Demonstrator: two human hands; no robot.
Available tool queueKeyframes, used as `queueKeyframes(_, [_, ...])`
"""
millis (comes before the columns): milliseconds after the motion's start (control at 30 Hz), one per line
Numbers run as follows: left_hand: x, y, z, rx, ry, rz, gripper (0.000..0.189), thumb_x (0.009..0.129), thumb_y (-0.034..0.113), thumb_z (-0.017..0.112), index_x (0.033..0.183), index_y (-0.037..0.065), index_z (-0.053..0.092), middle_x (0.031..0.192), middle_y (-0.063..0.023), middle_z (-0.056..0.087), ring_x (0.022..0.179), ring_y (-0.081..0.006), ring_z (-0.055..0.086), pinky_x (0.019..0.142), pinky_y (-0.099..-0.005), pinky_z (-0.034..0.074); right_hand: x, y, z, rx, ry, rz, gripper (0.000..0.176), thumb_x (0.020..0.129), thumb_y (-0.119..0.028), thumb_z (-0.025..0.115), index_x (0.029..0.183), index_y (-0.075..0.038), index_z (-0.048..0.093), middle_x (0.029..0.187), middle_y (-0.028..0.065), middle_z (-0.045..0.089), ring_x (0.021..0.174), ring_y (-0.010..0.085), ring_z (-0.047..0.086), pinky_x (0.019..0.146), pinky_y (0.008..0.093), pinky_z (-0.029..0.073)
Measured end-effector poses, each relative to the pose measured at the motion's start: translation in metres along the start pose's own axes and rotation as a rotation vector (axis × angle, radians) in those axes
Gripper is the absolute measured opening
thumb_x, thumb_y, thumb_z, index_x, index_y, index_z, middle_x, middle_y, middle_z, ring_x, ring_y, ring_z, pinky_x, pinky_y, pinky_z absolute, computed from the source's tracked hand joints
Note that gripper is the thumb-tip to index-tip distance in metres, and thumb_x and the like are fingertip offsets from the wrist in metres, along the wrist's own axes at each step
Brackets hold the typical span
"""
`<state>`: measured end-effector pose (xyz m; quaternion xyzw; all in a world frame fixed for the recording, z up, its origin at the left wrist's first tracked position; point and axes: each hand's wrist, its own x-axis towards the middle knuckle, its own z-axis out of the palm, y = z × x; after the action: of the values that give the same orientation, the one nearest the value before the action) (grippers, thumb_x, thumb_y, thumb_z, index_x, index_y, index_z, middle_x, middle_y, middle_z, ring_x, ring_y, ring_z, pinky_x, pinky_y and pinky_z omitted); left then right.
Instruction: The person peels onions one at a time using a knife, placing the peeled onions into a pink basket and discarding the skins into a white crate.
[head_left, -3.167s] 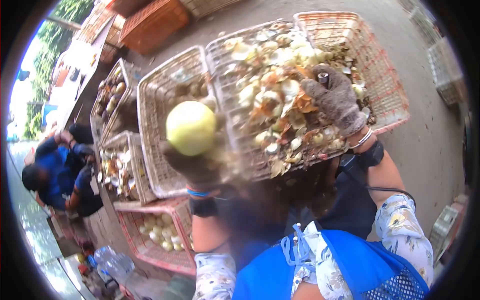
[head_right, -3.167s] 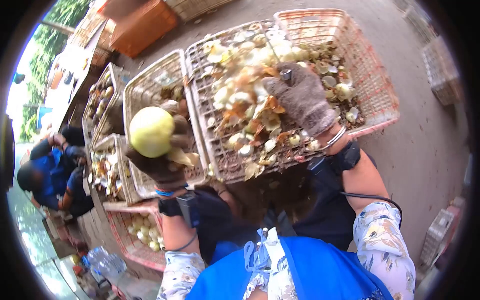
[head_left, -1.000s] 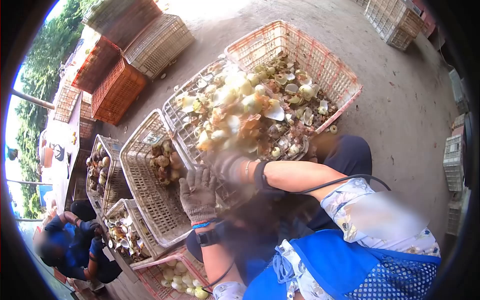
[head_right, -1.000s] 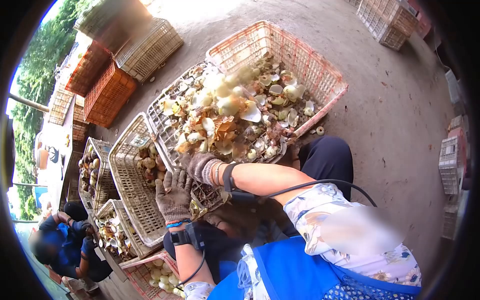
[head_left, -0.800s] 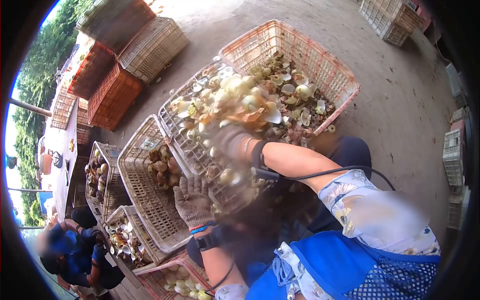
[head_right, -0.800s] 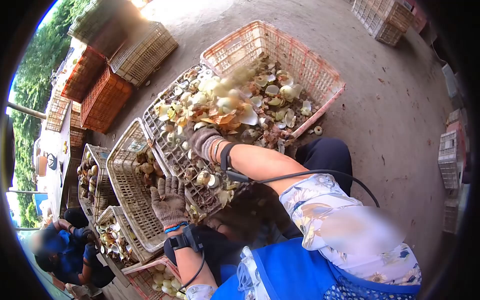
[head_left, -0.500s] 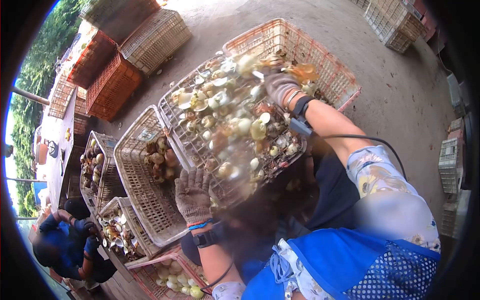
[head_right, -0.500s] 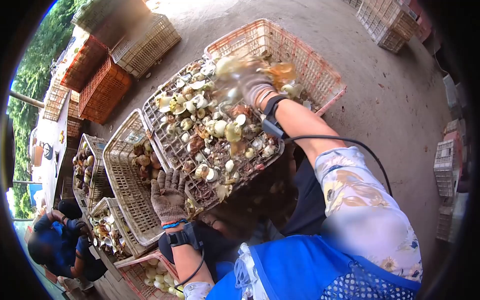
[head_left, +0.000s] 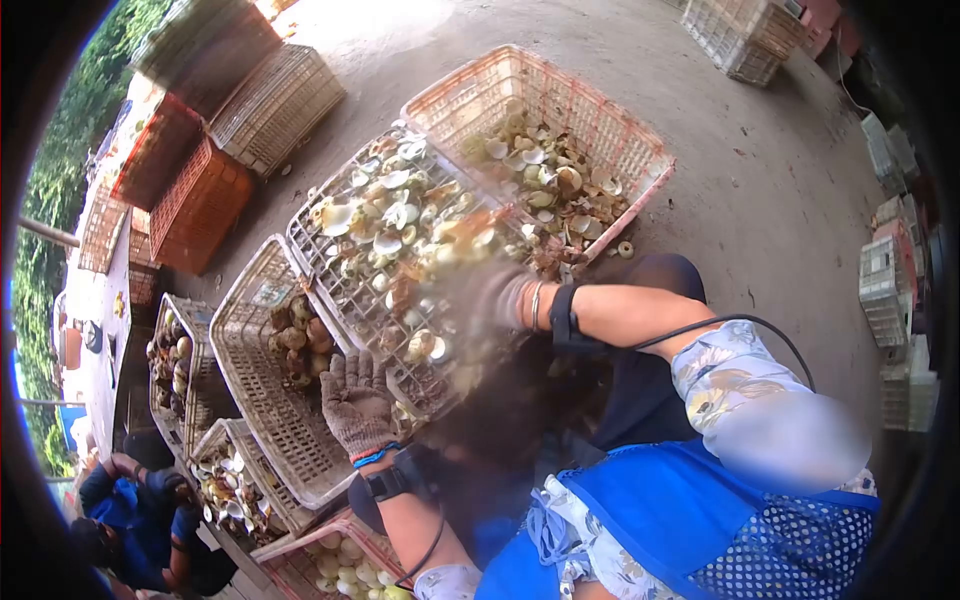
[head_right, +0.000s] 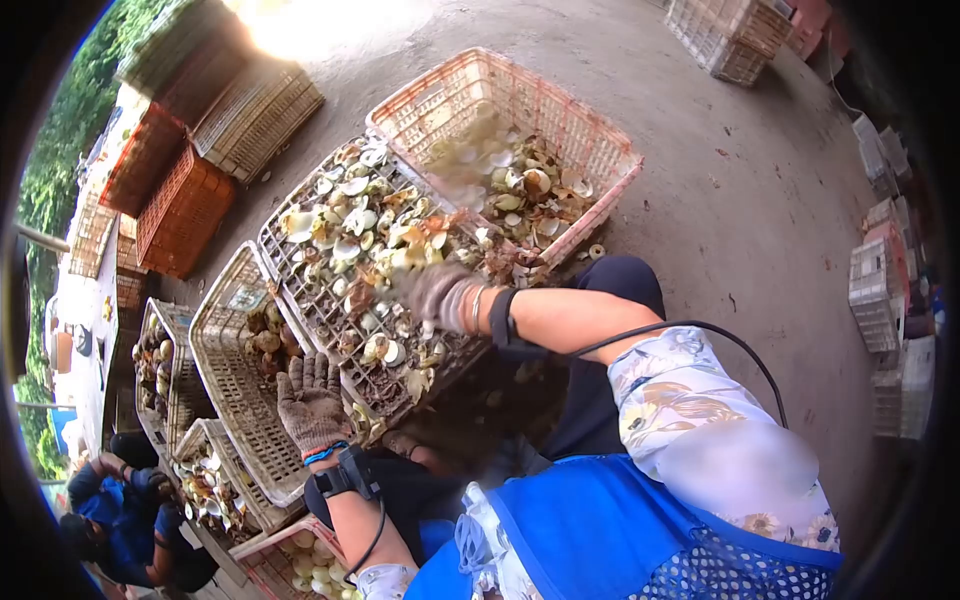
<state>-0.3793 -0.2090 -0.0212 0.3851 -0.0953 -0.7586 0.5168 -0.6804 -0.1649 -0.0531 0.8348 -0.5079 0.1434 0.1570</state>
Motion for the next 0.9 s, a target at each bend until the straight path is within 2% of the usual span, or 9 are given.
queueKeyframes(33, [-0.005,0.007,0.002,-0.029,-0.010,0.005,0.061,0.096,0.039,0.051,0.144,0.005,0.034,0.148,-0.0197,0.034,0.137,-0.0344,0.035,0.110,-0.0540,0.031,0.012,0.012,0.006,0.051,-0.605,0.349,0.032,0.091,-0.026,0.054,0.114,-0.005,0.057,0.094,0.0144,0.069,0.082,0.0290,0.070,0.065,0.0423,0.056])
queueKeyframes(133, [-0.016,0.045,0.004,-0.031,0.037,0.038,0.054,0.097,0.035,0.051,0.139,0.003,0.042,0.144,-0.0201,0.041,0.134,-0.0333,0.039,0.109,-0.0512,0.033,-0.013,0.080,0.011,-0.128,-0.496,0.393,0.021,0.089,-0.013,0.050,0.101,-0.002,0.063,0.087,0.0146,0.069,0.076,0.0284,0.070,0.060,0.0424,0.056])
queueKeyframes(167, [-0.014,0.063,-0.004,-0.020,0.017,0.054,0.053,0.097,0.035,0.051,0.138,0.003,0.043,0.144,-0.0204,0.042,0.134,-0.0334,0.040,0.108,-0.0510,0.035,-0.014,0.100,-0.031,-0.160,-0.714,0.207,0.020,0.083,-0.013,0.055,0.096,-0.002,0.066,0.086,0.0153,0.069,0.075,0.0307,0.069,0.061,0.0430,0.055])
queueKeyframes(200, [-0.010,0.083,-0.016,0.039,-0.019,0.098,0.051,0.096,0.034,0.052,0.137,0.003,0.045,0.144,-0.0198,0.042,0.133,-0.0338,0.039,0.107,-0.0509,0.034,-0.018,0.107,-0.030,-0.167,-0.411,0.540,0.017,0.080,-0.015,0.059,0.089,-0.004,0.068,0.086,0.0175,0.069,0.077,0.0332,0.069,0.065,0.0444,0.054])
queueKeyframes(300, [0.007,0.127,-0.044,0.165,0.081,0.227,0.054,0.096,0.034,0.051,0.140,0.003,0.041,0.145,-0.0201,0.039,0.133,-0.0356,0.038,0.106,-0.0499,0.033,-0.035,0.156,0.008,-0.012,-0.452,0.863,0.029,0.080,-0.017,0.062,0.105,-0.002,0.061,0.090,0.0232,0.067,0.083,0.0408,0.065,0.073,0.0476,0.052])
queueKeyframes(433, [0.073,0.157,-0.096,0.290,0.275,0.153,0.065,0.095,0.040,0.051,0.145,0.005,0.030,0.146,-0.0203,0.037,0.133,-0.0356,0.036,0.106,-0.0481,0.030,0.017,0.094,-0.030,0.282,-0.451,0.876,0.048,0.082,-0.023,0.067,0.123,-0.003,0.055,0.102,0.0255,0.064,0.096,0.0402,0.062,0.080,0.0450,0.049])
queueKeyframes(600, [0.170,0.134,-0.107,0.803,0.331,0.141,0.039,0.088,0.031,0.065,0.122,0.011,0.061,0.096,0.0007,0.063,0.078,-0.0119,0.055,0.062,-0.0296,0.044,0.054,0.059,-0.027,0.404,-0.248,0.730,0.046,0.079,-0.006,0.061,0.125,-0.002,0.055,0.085,0.0202,0.060,0.076,0.0298,0.058,0.070,0.0386,0.048])
queueKeyframes(700, [0.239,0.111,-0.116,1.142,0.300,0.122,0.041,0.084,0.028,0.070,0.118,0.007,0.063,0.094,-0.0013,0.065,0.072,-0.0144,0.055,0.061,-0.0286,0.044,0.060,0.061,-0.013,0.470,-0.318,0.764,0.048,0.079,-0.003,0.061,0.127,-0.001,0.054,0.090,0.0186,0.061,0.077,0.0297,0.058,0.071,0.0386,0.048])
queueKeyframes(900, [0.320,0.029,-0.139,1.430,0.259,0.375,0.050,0.078,0.033,0.067,0.114,-0.001,0.059,0.108,-0.0266,0.063,0.105,-0.0414,0.059,0.089,-0.0428,0.047,0.079,0.052,-0.006,0.336,-0.317,0.582,0.047,0.076,-0.002,0.067,0.122,0.001,0.056,0.093,0.0192,0.061,0.082,0.0326,0.062,0.074,0.0380,0.050])
